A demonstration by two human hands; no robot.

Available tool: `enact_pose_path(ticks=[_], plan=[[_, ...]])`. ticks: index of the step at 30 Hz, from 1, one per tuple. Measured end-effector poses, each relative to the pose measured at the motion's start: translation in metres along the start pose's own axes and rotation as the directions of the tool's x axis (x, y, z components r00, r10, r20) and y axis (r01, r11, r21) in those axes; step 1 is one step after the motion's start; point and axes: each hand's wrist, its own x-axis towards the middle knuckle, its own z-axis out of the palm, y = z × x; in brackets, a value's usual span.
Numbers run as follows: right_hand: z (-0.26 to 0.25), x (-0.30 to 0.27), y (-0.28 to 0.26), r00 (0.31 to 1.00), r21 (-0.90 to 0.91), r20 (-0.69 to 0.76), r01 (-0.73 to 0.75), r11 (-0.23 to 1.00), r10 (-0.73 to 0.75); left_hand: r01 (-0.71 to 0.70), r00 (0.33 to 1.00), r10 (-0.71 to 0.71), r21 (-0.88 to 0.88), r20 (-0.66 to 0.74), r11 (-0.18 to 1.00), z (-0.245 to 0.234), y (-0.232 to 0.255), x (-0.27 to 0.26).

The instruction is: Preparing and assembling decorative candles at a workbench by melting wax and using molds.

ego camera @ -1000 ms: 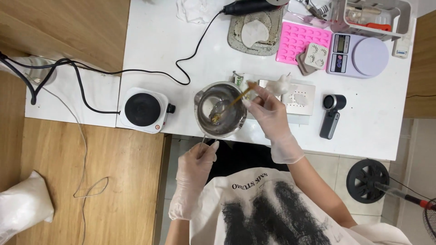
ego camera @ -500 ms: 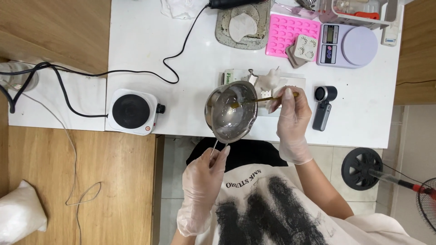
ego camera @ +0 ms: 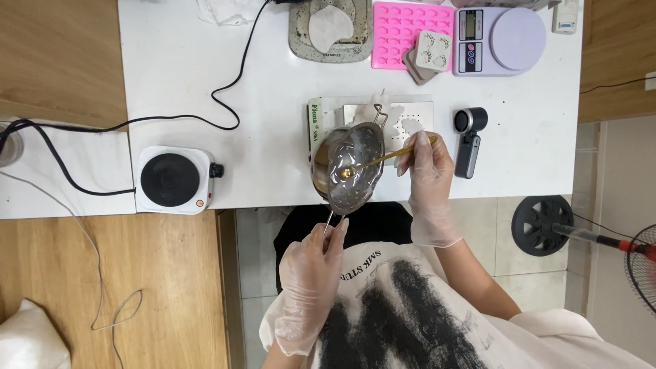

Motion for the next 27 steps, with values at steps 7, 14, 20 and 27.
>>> enact_pose_path(ticks=[7,14,20,27], plan=[[-0.017,0.008,-0.006,0.994,0.073,-0.068,-0.078,0.994,0.083,0.082,0.995,-0.077,-0.084,0.068,0.993,0.006,0.005,0.007],[-0.038,0.021,-0.016,0.989,0.119,-0.143,-0.025,0.993,0.042,0.101,0.994,-0.098,-0.101,0.038,0.99,0.022,-0.006,0.012],[-0.053,0.029,0.0,0.982,0.085,-0.185,-0.012,0.996,0.028,0.115,0.993,-0.111,-0.103,0.045,0.988,0.018,-0.011,0.01],[-0.06,0.035,0.024,0.987,0.103,-0.154,0.064,0.993,-0.048,0.193,0.98,-0.199,-0.38,0.026,0.905,0.016,-0.025,0.001]])
